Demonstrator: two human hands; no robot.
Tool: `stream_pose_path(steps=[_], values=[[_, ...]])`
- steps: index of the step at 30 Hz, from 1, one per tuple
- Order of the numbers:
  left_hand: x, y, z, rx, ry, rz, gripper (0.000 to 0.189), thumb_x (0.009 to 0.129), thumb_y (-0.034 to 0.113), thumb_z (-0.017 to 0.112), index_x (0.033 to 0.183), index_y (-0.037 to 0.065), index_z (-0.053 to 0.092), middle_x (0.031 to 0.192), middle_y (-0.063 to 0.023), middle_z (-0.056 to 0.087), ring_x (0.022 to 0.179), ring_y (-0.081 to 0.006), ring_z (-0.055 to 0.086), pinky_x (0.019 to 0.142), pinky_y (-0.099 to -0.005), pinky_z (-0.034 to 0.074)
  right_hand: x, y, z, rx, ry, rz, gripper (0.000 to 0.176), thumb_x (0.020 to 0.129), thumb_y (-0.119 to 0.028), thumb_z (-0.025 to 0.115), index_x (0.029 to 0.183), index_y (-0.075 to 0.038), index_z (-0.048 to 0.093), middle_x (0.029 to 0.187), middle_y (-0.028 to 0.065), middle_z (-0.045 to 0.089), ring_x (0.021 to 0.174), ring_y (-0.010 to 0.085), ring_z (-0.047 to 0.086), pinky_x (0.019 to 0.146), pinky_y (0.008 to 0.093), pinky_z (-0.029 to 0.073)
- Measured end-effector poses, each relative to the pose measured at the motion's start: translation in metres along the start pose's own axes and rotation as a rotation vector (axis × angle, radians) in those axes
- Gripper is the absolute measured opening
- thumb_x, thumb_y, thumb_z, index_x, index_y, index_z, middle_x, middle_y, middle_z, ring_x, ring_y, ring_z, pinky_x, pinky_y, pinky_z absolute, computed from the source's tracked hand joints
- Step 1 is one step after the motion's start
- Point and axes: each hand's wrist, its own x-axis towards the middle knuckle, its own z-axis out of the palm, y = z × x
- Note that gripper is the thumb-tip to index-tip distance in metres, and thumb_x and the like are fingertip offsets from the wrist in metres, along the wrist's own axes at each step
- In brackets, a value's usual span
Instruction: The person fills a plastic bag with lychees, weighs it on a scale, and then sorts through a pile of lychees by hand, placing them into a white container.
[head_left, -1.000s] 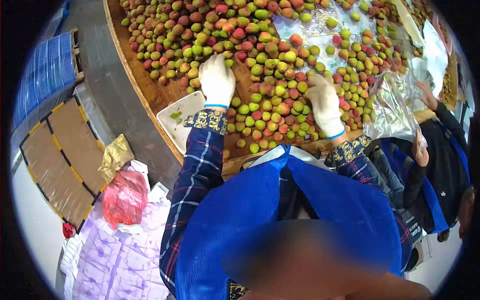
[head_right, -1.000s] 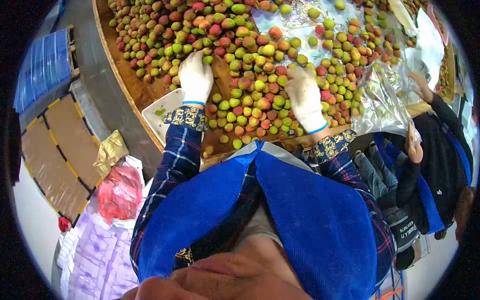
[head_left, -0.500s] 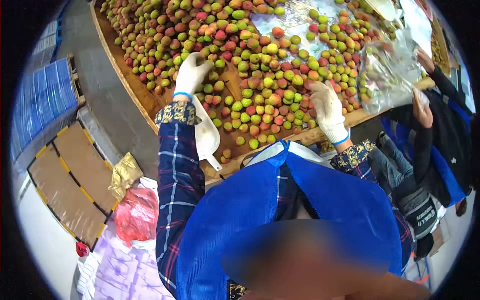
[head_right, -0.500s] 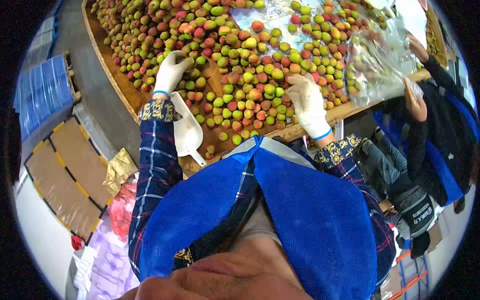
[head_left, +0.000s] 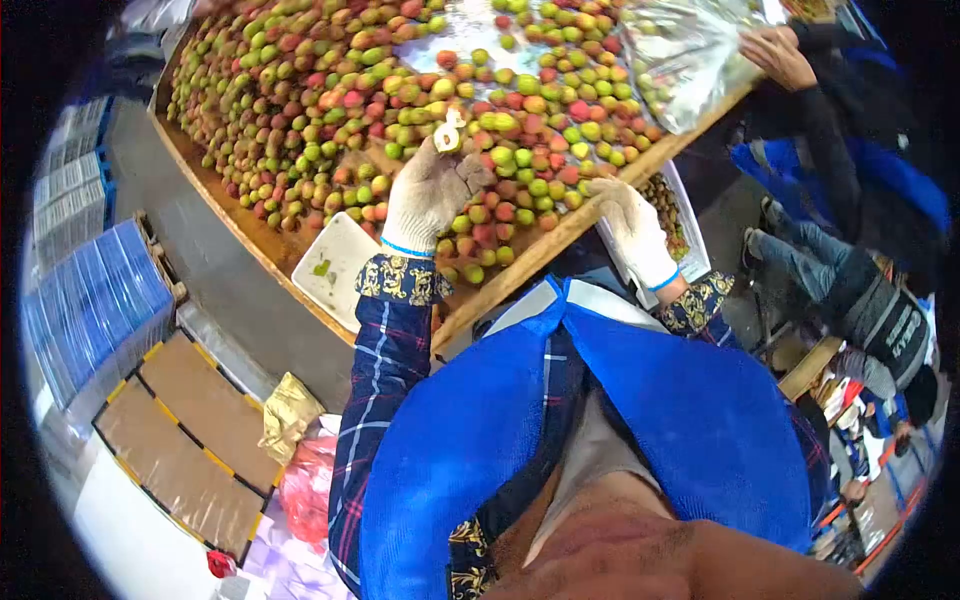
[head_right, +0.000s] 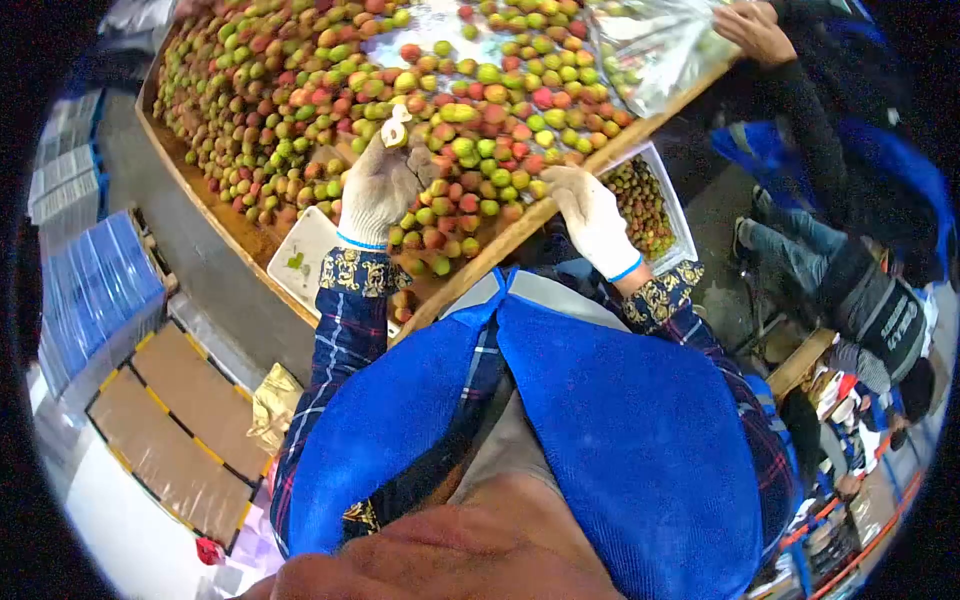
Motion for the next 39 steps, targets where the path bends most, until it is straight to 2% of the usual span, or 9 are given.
stream_pose_path(steps=[8, 14, 21, 24, 26, 29, 31, 38, 39], values=[[0.02, -0.215, 0.018, 0.192, -0.102, -0.643, 0.041, 0.113, 0.034, 0.061, 0.141, 0.004, 0.062, 0.122, -0.007, 0.073, 0.108, -0.0225, 0.073, 0.095, -0.04, 0.058, -0.104, 0.033, -0.103, 0.012, 0.299, 0.15, 0.021, 0.103, -0.009, 0.061, 0.117, 0.001, 0.073, 0.119, 0.0193, 0.075, 0.108, 0.0353, 0.072, 0.098, 0.0427, 0.057], [0.064, -0.349, -0.064, 0.247, 0.15, -1.078, 0.034, 0.114, 0.042, 0.049, 0.11, 0.012, 0.065, 0.092, -0.0054, 0.067, 0.081, -0.025, 0.064, 0.079, -0.0409, 0.053, -0.188, 0.115, -0.158, -0.004, 0.562, 0.264, 0.031, 0.111, -0.017, 0.053, 0.126, 0.0, 0.074, 0.126, 0.0189, 0.076, 0.121, 0.036, 0.071, 0.106, 0.0416, 0.054], [0.186, -0.301, -0.112, 0.323, 0.799, -0.108, 0.031, 0.114, 0.032, 0.05, 0.109, 0.006, 0.066, 0.091, -0.006, 0.067, 0.084, -0.0245, 0.069, 0.082, -0.0437, 0.06, -0.252, 0.141, -0.173, -0.191, 0.612, 0.317, 0.029, 0.112, -0.013, 0.048, 0.114, -0.001, 0.075, 0.119, 0.0196, 0.074, 0.114, 0.0391, 0.07, 0.102, 0.0435, 0.054], [0.172, -0.268, -0.136, 1.808, 0.11, -0.256, 0.026, 0.106, 0.031, 0.059, 0.096, 0.009, 0.068, 0.079, -0.0117, 0.066, 0.072, -0.0336, 0.069, 0.062, -0.0473, 0.056, -0.267, 0.155, -0.162, -0.342, 0.457, 0.205, 0.027, 0.111, -0.012, 0.047, 0.108, -0.001, 0.072, 0.114, 0.0204, 0.072, 0.107, 0.0397, 0.069, 0.099, 0.0445, 0.054], [0.165, -0.264, -0.172, 1.803, 0.116, -0.301, 0.023, 0.104, 0.03, 0.062, 0.096, 0.009, 0.068, 0.081, -0.0116, 0.067, 0.073, -0.0329, 0.07, 0.062, -0.0473, 0.056, -0.26, 0.158, -0.142, -0.133, 0.437, 0.303, 0.024, 0.11, -0.013, 0.05, 0.108, -0.001, 0.071, 0.111, 0.0193, 0.072, 0.104, 0.0369, 0.07, 0.098, 0.0432, 0.054], [0.139, -0.28, -0.222, 0.641, -0.141, -0.513, 0.031, 0.107, 0.033, 0.063, 0.108, 0.003, 0.073, 0.091, -0.0033, 0.069, 0.078, -0.0222, 0.068, 0.07, -0.0423, 0.058, -0.223, 0.15, -0.124, 0.132, 0.346, 0.329, 0.015, 0.105, -0.009, 0.057, 0.108, 0.0, 0.069, 0.107, 0.0154, 0.074, 0.096, 0.0297, 0.071, 0.092, 0.0404, 0.056], [0.074, -0.296, -0.104, 1.283, 0.31, -0.259, 0.04, 0.105, 0.033, 0.068, 0.126, 0.0, 0.074, 0.108, -0.0057, 0.076, 0.091, -0.0183, 0.069, 0.083, -0.038, 0.059, -0.195, 0.159, -0.112, 0.25, 0.213, 0.325, 0.012, 0.101, -0.004, 0.058, 0.109, 0.0, 0.067, 0.106, 0.0151, 0.074, 0.09, 0.0269, 0.072, 0.089, 0.0386, 0.057], [-0.001, -0.218, -0.047, 1.172, 0.205, -0.222, 0.046, 0.108, 0.027, 0.065, 0.144, -0.002, 0.063, 0.125, -0.0096, 0.074, 0.109, -0.0166, 0.069, 0.096, -0.0323, 0.055, -0.061, 0.056, -0.086, 0.145, -0.031, 0.232, 0.02, 0.104, -0.011, 0.06, 0.116, 0.0, 0.072, 0.102, 0.0181, 0.076, 0.087, 0.0297, 0.077, 0.083, 0.0397, 0.059], [-0.009, -0.201, -0.033, 1.166, 0.216, -0.189, 0.047, 0.109, 0.026, 0.064, 0.146, -0.003, 0.061, 0.126, -0.0101, 0.074, 0.11, -0.0165, 0.069, 0.096, -0.032, 0.055, -0.05, 0.082, -0.081, -0.014, 0.08, -0.011, 0.021, 0.107, -0.013, 0.059, 0.118, 0.0, 0.071, 0.101, 0.0162, 0.077, 0.086, 0.0261, 0.076, 0.082, 0.0379, 0.059]])
